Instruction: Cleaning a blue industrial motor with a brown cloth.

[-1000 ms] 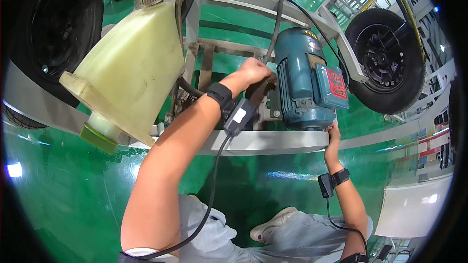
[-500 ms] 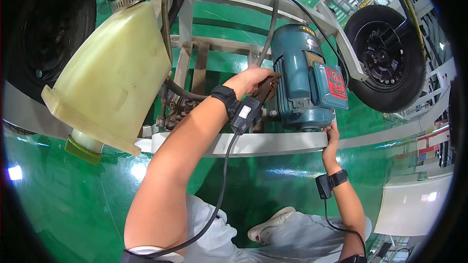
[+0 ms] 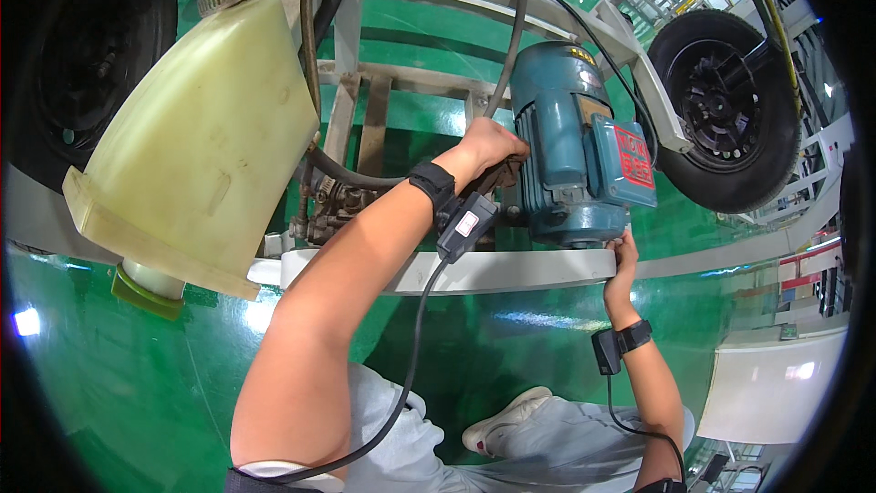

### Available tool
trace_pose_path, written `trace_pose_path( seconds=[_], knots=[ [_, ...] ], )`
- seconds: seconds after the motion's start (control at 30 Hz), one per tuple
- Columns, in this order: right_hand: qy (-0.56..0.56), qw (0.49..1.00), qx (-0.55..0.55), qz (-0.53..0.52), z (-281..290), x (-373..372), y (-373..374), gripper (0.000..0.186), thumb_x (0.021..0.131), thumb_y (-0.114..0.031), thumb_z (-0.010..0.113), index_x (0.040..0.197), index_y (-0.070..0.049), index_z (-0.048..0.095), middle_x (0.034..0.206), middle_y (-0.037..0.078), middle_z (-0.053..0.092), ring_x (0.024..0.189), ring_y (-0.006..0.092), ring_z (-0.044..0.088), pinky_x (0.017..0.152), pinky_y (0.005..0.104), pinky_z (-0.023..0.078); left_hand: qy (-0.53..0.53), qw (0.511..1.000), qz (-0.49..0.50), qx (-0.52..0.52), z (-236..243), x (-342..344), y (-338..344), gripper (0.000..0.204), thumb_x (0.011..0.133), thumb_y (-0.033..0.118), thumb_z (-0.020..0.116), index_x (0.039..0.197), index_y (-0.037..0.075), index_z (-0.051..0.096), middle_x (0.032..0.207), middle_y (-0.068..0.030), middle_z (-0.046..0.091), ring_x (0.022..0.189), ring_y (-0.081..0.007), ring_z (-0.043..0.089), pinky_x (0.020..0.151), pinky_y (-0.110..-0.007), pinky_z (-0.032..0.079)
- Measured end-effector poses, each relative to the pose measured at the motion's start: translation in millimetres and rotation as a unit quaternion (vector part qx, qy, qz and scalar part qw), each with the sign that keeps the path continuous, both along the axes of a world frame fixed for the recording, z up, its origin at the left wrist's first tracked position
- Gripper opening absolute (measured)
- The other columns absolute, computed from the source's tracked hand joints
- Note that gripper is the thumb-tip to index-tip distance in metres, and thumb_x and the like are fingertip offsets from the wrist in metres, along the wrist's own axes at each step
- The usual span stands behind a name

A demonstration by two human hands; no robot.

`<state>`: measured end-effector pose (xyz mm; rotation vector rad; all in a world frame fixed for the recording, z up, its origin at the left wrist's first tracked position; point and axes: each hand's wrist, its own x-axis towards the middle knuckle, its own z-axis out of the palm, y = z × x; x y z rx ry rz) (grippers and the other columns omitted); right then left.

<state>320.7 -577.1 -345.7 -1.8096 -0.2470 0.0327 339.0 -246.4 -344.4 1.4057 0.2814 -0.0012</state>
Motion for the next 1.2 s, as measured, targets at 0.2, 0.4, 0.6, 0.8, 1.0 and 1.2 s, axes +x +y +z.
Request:
trace_pose_path(
  seconds=[0.2,0.4,0.6,0.8,1.0,1.2],
  knots=[
    [0.0,0.999,0.026,-0.024,6,-5,10,0.02,0.091,-0.017,0.037,0.094,-0.006,0.053,0.075,-0.005,0.04,0.069,0.0049,0.037,0.063,0.0195,0.03,0.021,1.0,-0.008,-0.016,12,-9,-2,0.018,0.062,0.003,0.078,0.067,-0.005,0.063,0.066,-0.0101,0.062,0.056,-0.0197,0.06,0.053,-0.035,0.05],
    [-0.018,0.999,-0.009,-0.031,4,-4,8,0.02,0.091,-0.017,0.037,0.095,-0.006,0.053,0.076,-0.005,0.04,0.07,0.0048,0.036,0.064,0.0196,0.031,0.099,0.993,-0.066,0.001,24,-23,0,0.025,0.061,0.016,0.08,0.071,-0.003,0.068,0.076,-0.0108,0.066,0.069,-0.0183,0.061,0.065,-0.031,0.05],
    [-0.023,0.996,0.014,-0.085,1,-4,10,0.019,0.092,-0.018,0.037,0.094,-0.008,0.053,0.076,-0.006,0.039,0.069,0.0048,0.036,0.063,0.0197,0.03,0.049,0.997,-0.014,-0.058,7,-6,-5,0.024,0.066,0.013,0.079,0.075,-0.005,0.068,0.077,-0.0114,0.067,0.066,-0.0184,0.062,0.06,-0.031,0.05],
    [-0.025,0.998,-0.034,-0.054,-1,-2,5,0.019,0.092,-0.02,0.038,0.094,-0.008,0.053,0.074,-0.005,0.038,0.069,0.0051,0.036,0.063,0.0199,0.029,0.025,0.996,0.052,-0.064,-2,27,1,0.024,0.068,0.011,0.079,0.077,-0.007,0.065,0.078,-0.0125,0.067,0.063,-0.0195,0.063,0.059,-0.033,0.051],
    [-0.011,0.998,0.006,-0.061,1,-6,9,0.021,0.092,-0.02,0.036,0.095,-0.007,0.053,0.074,-0.005,0.04,0.067,0.0054,0.036,0.061,0.0202,0.029,0.057,0.99,0.114,-0.063,-18,54,7,0.021,0.068,0.007,0.077,0.077,-0.007,0.064,0.077,-0.0135,0.065,0.063,-0.0231,0.063,0.055,-0.038,0.051],
    [0.003,1.0,-0.006,0.003,-10,5,-16,0.044,0.096,-0.033,0.04,0.125,-0.003,0.05,0.082,-0.006,0.045,0.076,0.006,0.044,0.072,0.0206,0.036,0.056,0.982,0.123,-0.13,-7,47,-1,0.022,0.069,0.006,0.077,0.079,-0.008,0.064,0.077,-0.0145,0.066,0.062,-0.0242,0.064,0.053,-0.039,0.05]
  ],
)
